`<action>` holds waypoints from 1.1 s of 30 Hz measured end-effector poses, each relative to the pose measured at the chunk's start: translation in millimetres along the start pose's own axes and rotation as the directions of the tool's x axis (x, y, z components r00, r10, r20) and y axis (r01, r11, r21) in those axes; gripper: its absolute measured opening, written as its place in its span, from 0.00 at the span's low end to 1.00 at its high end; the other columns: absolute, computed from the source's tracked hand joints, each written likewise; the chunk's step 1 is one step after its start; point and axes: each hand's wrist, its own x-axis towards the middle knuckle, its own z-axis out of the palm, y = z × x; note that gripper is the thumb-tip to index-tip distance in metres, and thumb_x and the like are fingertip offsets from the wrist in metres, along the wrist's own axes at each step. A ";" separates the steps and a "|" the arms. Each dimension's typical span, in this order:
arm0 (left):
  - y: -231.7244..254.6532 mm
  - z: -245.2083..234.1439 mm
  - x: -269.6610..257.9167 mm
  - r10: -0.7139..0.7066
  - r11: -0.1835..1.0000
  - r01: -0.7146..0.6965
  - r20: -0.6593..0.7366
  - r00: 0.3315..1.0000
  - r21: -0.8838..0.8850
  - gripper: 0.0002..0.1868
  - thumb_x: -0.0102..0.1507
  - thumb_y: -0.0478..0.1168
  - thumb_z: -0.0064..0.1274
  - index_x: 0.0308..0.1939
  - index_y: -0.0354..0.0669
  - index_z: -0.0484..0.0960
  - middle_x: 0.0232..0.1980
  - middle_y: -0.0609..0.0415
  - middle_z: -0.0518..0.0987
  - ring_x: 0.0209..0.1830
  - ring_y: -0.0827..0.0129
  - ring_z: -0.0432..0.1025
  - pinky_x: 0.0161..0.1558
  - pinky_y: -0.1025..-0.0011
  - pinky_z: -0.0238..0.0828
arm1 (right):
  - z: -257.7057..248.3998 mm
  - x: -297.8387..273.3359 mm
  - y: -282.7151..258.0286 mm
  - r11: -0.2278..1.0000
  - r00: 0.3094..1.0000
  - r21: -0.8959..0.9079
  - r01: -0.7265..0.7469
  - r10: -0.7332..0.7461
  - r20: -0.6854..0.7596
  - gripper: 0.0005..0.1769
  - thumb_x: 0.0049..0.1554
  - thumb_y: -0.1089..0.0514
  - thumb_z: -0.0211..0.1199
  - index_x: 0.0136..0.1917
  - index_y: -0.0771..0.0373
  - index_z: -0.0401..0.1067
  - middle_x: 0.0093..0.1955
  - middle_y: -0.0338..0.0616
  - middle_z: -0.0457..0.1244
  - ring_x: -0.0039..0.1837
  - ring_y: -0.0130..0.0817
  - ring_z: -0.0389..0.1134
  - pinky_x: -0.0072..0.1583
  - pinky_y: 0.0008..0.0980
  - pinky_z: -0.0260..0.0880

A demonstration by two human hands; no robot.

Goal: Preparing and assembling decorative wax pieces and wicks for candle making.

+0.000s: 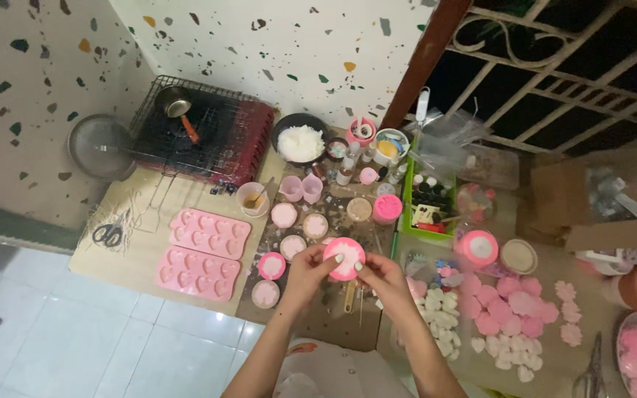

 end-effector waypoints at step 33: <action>-55.5 -228.0 -130.8 -0.029 0.987 0.139 -0.772 0.634 0.077 0.20 0.65 0.40 0.49 0.61 0.40 0.77 0.31 0.47 0.83 0.22 0.72 0.70 0.26 0.72 0.68 | 158.9 335.7 114.3 0.614 0.951 -0.729 0.302 -0.253 0.180 0.13 0.65 0.54 0.65 0.58 0.64 0.78 0.47 0.54 0.71 0.48 0.41 0.74 0.51 0.36 0.72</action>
